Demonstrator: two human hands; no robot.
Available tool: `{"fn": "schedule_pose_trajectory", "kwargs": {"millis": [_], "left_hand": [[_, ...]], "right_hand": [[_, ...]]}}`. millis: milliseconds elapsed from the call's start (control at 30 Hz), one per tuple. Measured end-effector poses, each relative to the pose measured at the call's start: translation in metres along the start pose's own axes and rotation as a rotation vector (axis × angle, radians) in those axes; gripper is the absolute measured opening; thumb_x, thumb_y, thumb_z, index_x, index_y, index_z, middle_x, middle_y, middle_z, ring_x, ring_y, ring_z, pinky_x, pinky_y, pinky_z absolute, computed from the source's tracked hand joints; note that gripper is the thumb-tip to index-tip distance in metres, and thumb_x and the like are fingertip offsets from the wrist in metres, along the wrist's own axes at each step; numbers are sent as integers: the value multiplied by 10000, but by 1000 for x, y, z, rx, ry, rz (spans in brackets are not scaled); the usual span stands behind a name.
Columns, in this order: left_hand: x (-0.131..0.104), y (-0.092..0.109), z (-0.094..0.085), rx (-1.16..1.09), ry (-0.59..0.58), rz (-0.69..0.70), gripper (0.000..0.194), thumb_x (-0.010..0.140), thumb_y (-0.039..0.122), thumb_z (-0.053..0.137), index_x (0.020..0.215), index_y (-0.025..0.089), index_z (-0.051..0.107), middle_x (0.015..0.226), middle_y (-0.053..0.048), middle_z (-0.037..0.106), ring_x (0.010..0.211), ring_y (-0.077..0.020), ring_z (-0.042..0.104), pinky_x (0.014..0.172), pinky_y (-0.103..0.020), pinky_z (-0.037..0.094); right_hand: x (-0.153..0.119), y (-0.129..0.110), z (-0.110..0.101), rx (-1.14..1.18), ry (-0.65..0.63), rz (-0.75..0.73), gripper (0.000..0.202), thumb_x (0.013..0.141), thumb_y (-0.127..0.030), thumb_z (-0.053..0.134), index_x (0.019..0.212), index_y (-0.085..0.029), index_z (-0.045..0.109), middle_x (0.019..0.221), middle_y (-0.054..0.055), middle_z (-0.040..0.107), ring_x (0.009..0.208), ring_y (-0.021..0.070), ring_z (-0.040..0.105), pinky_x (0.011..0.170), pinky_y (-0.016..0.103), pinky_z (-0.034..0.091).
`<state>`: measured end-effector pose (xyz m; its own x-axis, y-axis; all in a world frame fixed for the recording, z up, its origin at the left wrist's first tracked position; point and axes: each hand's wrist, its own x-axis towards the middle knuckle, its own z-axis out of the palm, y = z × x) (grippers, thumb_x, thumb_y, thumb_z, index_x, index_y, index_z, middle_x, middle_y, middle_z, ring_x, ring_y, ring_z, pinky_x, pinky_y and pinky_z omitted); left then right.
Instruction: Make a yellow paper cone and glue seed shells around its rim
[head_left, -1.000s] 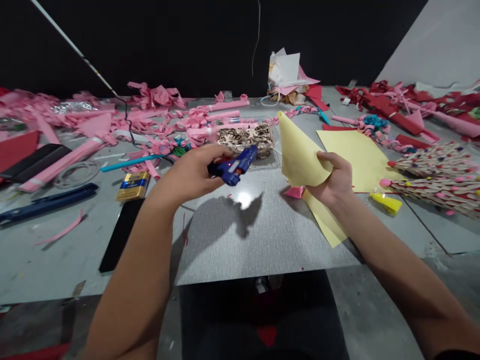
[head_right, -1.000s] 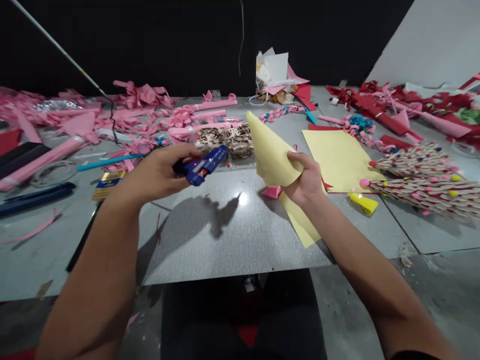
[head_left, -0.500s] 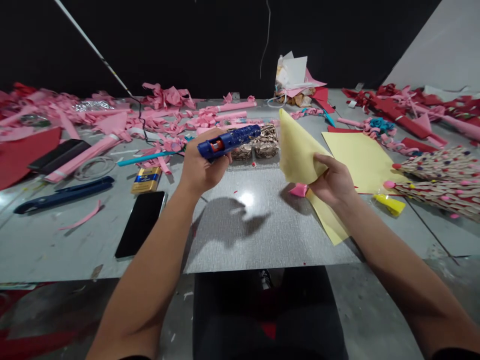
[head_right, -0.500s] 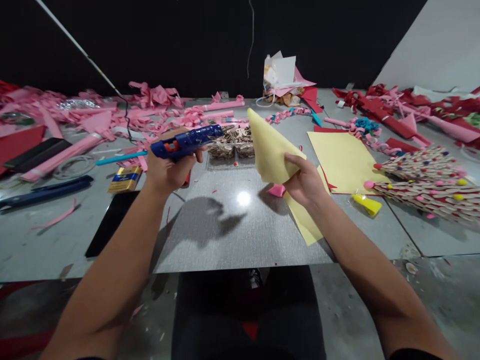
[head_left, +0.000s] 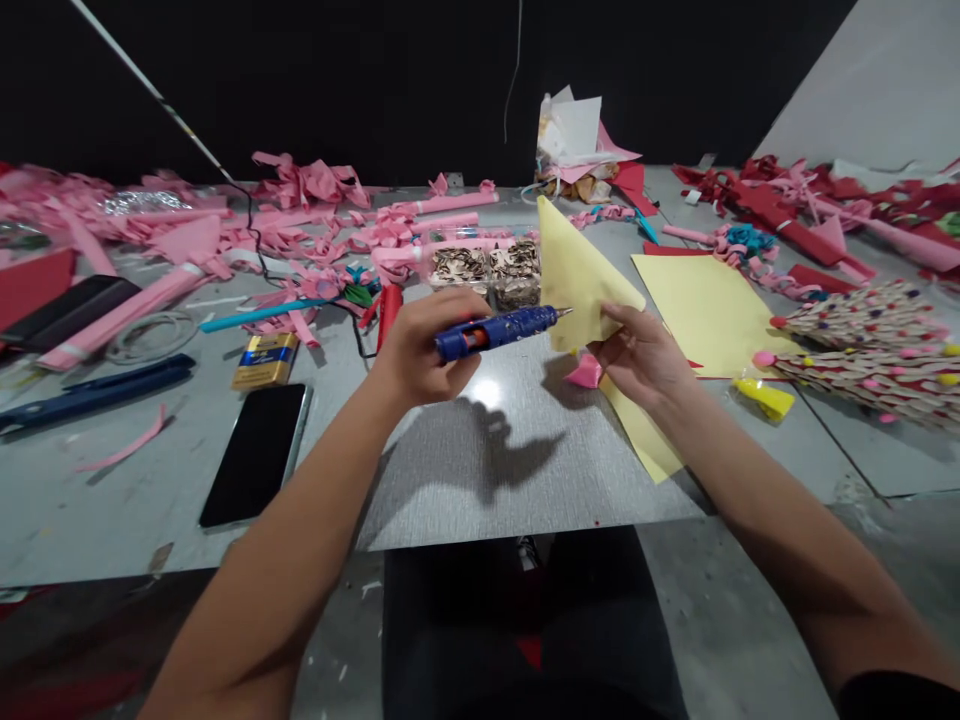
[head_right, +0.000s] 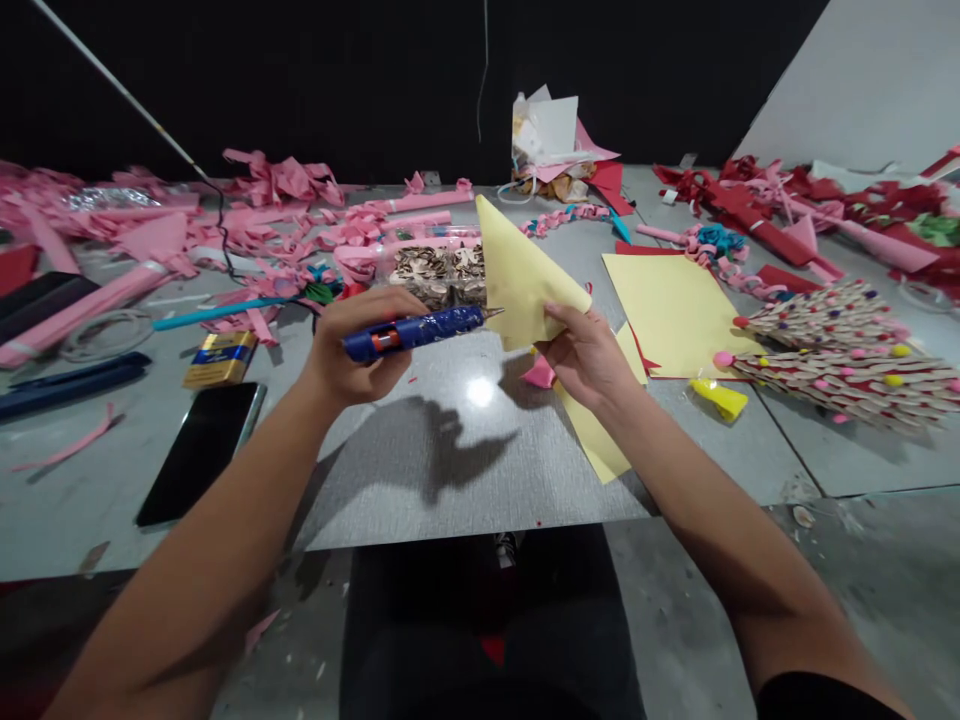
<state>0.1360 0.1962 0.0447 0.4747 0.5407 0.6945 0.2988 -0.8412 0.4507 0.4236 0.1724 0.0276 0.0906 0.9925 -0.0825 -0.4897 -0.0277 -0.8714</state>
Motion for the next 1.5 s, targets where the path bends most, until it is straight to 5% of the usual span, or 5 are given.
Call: {"fn": "schedule_pose_trajectory", "kwargs": {"millis": [400,600,767,967,1500], "left_hand": [[-6,11,13,158,-209,-29,210,822,254,632,1009,245,727,1032,-92,801,893,-260,752,767,-387,579],[-4,6,13,34,122,121,118,882,257,664,993,270,703,886,-48,757,764,-222,699,691,-380,545],[-9,-7,15,-51,360,-85,74,934,351,688,900,285,695,823,-15,743,743,-208,702,702,-387,572],[-13,-11,19,-233,249,-218,137,971,349,670,875,251,676,745,-17,718,652,-175,666,622,-339,566],[-8,2,14,46,-112,27,160,841,311,678,997,277,674,922,-64,797,807,-246,758,729,-386,577]], "right_hand": [[-1,13,1,27,47,35,422,718,-387,1047,1019,-302,764,1114,50,832,1243,296,767,920,367,752],[-1,8,3,137,114,145,409,693,-306,1041,999,-267,772,1046,18,835,1035,219,786,912,337,736],[-1,1,4,164,59,143,373,708,-247,944,1038,-249,770,1149,54,858,1186,292,793,979,413,733],[0,-1,3,103,-3,145,415,672,-302,850,1074,-279,745,1097,85,857,1199,411,800,953,603,744],[10,5,-2,143,15,137,284,817,-343,839,1081,-266,765,1108,42,881,1164,332,841,906,455,758]]}}
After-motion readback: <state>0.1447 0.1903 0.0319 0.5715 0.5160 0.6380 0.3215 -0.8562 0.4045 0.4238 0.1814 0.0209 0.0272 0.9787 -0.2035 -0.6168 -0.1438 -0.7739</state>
